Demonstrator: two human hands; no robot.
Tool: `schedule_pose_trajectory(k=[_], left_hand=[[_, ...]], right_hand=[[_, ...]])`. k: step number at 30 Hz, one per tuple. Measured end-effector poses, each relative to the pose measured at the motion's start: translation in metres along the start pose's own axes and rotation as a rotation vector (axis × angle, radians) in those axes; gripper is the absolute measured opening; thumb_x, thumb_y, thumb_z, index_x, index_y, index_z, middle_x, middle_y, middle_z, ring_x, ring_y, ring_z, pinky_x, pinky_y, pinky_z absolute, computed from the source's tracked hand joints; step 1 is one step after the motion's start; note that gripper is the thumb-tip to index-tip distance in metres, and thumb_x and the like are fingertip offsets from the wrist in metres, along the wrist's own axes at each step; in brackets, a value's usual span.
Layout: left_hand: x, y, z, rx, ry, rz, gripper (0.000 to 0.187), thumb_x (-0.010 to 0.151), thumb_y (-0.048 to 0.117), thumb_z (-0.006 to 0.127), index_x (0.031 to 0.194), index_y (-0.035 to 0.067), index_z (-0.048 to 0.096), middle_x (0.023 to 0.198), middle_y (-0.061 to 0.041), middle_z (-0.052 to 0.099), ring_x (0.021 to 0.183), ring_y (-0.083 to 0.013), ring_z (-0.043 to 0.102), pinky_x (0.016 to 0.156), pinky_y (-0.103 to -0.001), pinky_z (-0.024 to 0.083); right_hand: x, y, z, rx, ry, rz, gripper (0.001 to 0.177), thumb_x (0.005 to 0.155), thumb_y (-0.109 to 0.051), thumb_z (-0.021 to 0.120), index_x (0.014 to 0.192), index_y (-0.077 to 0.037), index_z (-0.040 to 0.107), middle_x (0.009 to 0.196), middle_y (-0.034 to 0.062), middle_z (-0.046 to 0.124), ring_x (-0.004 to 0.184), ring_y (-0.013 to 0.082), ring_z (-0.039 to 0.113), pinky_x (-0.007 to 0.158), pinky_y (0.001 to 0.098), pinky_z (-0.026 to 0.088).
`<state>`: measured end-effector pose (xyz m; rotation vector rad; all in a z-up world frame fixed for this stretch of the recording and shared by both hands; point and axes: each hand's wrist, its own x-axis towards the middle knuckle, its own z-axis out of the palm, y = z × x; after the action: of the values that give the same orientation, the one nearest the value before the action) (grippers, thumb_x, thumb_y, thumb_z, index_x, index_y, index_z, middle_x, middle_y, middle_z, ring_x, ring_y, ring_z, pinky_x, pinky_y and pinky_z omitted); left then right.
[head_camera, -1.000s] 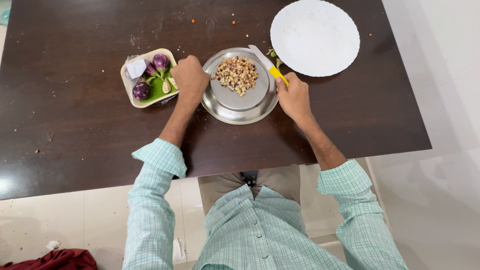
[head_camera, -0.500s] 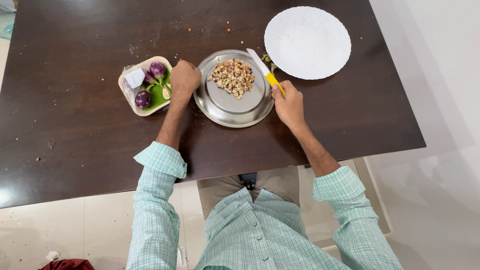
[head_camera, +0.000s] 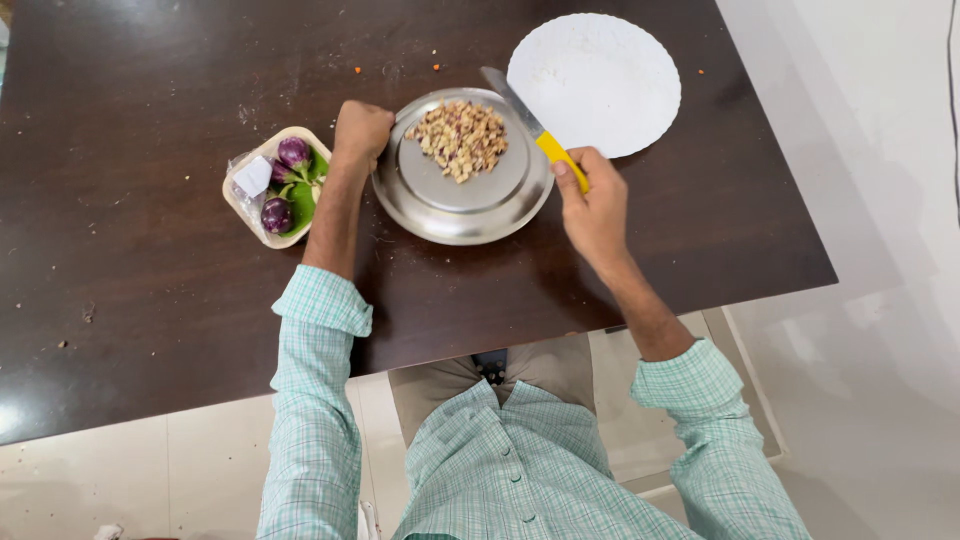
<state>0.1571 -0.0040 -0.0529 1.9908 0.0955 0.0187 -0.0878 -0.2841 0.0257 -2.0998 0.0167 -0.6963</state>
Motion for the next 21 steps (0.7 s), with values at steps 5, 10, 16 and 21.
schedule_pose_trajectory(k=[5, 10, 16, 21], left_hand=[[0.034, 0.039, 0.051, 0.068, 0.073, 0.011, 0.017, 0.080, 0.007, 0.070, 0.079, -0.009, 0.072, 0.070, -0.017, 0.070, 0.065, -0.0199, 0.070, 0.056, -0.041, 0.051], [0.033, 0.095, 0.102, 0.076, 0.028, -0.057, 0.019, 0.083, 0.007, 0.065, 0.088, -0.010, 0.071, 0.085, -0.021, 0.074, 0.074, -0.0268, 0.076, 0.062, -0.043, 0.056], [0.031, 0.112, 0.148, 0.112, -0.017, -0.099, 0.023, 0.085, 0.011, 0.067, 0.095, -0.010, 0.070, 0.098, -0.024, 0.073, 0.082, -0.0290, 0.075, 0.065, -0.040, 0.059], [0.027, 0.114, 0.167, 0.101, -0.104, -0.177, 0.024, 0.089, 0.010, 0.063, 0.095, -0.012, 0.069, 0.100, -0.021, 0.076, 0.086, -0.0279, 0.077, 0.061, -0.044, 0.057]], right_hand=[[0.015, -0.012, -0.038, -0.007, -0.049, -0.196, 0.010, 0.101, -0.007, 0.071, 0.105, 0.002, 0.068, 0.091, 0.0103, 0.063, 0.074, 0.0200, 0.057, 0.064, 0.0360, 0.047], [0.036, 0.016, -0.053, -0.136, -0.067, -0.290, 0.010, 0.093, -0.002, 0.077, 0.102, 0.002, 0.073, 0.092, 0.0105, 0.066, 0.085, 0.0246, 0.063, 0.064, 0.0341, 0.049], [0.056, 0.083, -0.074, -0.304, 0.031, -0.261, 0.016, 0.088, -0.004, 0.082, 0.103, 0.000, 0.079, 0.091, 0.0109, 0.068, 0.083, 0.0262, 0.063, 0.072, 0.0381, 0.051], [0.067, 0.122, -0.083, -0.328, 0.050, -0.240, 0.018, 0.089, -0.006, 0.082, 0.106, 0.000, 0.078, 0.089, 0.0122, 0.069, 0.083, 0.0282, 0.064, 0.071, 0.0400, 0.050]])
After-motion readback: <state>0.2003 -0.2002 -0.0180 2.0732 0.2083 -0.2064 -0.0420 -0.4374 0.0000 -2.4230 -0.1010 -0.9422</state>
